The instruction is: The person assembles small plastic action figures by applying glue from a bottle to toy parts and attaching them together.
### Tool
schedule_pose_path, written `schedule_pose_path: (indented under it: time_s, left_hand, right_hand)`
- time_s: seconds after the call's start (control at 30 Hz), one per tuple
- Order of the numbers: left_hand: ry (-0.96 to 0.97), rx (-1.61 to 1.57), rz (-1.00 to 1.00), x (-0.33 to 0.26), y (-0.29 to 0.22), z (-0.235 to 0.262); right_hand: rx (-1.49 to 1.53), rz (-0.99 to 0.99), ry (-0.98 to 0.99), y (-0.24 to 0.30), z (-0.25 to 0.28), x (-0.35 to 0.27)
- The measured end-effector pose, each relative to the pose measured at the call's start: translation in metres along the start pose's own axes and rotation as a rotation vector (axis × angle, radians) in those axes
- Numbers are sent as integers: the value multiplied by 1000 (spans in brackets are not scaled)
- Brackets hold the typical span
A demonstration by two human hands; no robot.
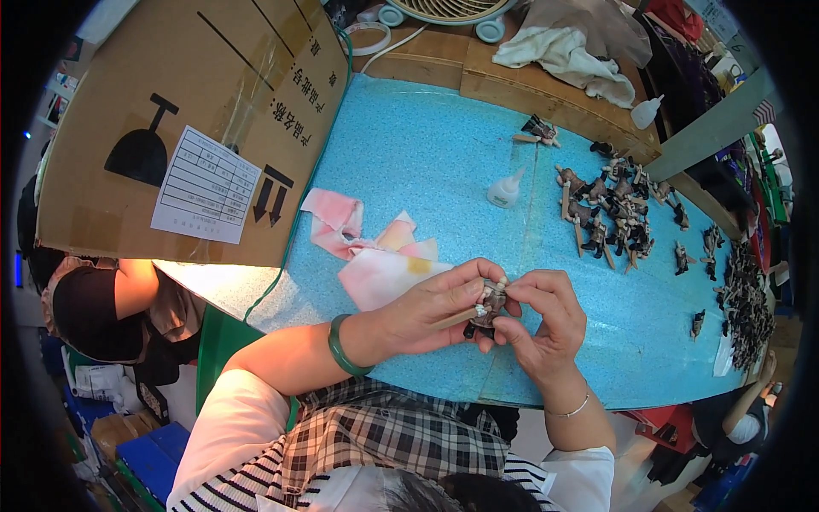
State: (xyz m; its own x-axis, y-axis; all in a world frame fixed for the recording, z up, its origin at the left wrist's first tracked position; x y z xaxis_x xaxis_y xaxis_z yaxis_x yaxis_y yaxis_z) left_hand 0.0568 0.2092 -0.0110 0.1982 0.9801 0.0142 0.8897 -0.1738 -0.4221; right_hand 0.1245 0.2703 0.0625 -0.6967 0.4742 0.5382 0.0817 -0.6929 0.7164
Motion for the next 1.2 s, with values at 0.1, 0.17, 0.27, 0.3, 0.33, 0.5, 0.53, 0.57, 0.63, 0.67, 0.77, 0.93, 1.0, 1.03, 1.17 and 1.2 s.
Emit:
schedule_pose_path:
  time_s: [0.1, 0.17, 0.27, 0.3, 0.33, 0.5, 0.53, 0.57, 0.63, 0.67, 0.77, 0.93, 1.0, 1.03, 1.17, 1.2]
  left_hand:
    - [-48, 22, 15, -1, 1, 2]
    - [-75, 42, 24, -2, 1, 4]
    - [-105, 75, -2, -2, -1, 7]
    - [-113, 77, -8, -2, -1, 9]
    - [-122, 79, -14, -2, -1, 10]
    - [-150, 93, -32, -2, -1, 14]
    - [-155, 99, -40, -2, -1, 14]
    - [-155, 99, -40, -2, -1, 15]
    - [-176, 129, -33, -3, -1, 17]
    - [-176, 129, -33, -3, -1, 18]
    - [-183, 149, -31, -4, 0, 19]
    - [-156, 165, -30, -3, 1, 19]
    - [-183, 155, -36, -1, 1, 18]
    - [-212, 143, -45, 0, 0, 18]
    - [-265, 137, -54, 3, -4, 15]
    - [-263, 177, -80, 4, -5, 18]
  right_hand:
    - [17, 7, -14, -2, 1, -1]
    - [26, -13, -17, -3, 0, -1]
    - [41, -28, -25, -6, 0, -2]
    - [47, -24, -29, -7, 0, -3]
    - [47, -24, -29, -7, -1, -4]
    - [172, -67, -8, -14, -5, -5]
    - [172, -68, -7, -15, -5, -5]
    - [179, -67, 0, -16, -6, -5]
    - [187, -67, 8, -18, -7, -5]
    - [185, -67, 20, -19, -8, -5]
    - [174, -44, 40, -18, -9, -4]
    - [173, -3, 52, -19, -8, -4]
    - [202, -24, 36, -23, -7, -4]
    - [201, -23, 31, -22, -6, -2]
    - [226, -132, -16, -28, -5, -1]
    - [202, -139, -38, -28, -4, -1]
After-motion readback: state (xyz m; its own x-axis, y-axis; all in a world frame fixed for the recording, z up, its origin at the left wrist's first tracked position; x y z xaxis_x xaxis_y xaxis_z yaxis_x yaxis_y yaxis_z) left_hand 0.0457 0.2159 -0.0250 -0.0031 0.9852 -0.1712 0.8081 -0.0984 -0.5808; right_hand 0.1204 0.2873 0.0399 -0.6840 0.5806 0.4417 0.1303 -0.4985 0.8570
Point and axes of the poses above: each hand's wrist, its own x-axis towards the middle knuckle, its own z-axis out of the back of the hand, y = z × x, the point moved 9 cm from there along x, towards the middle knuckle, and after that the axes turned 1 degree about -x, right-handed, at the moved point
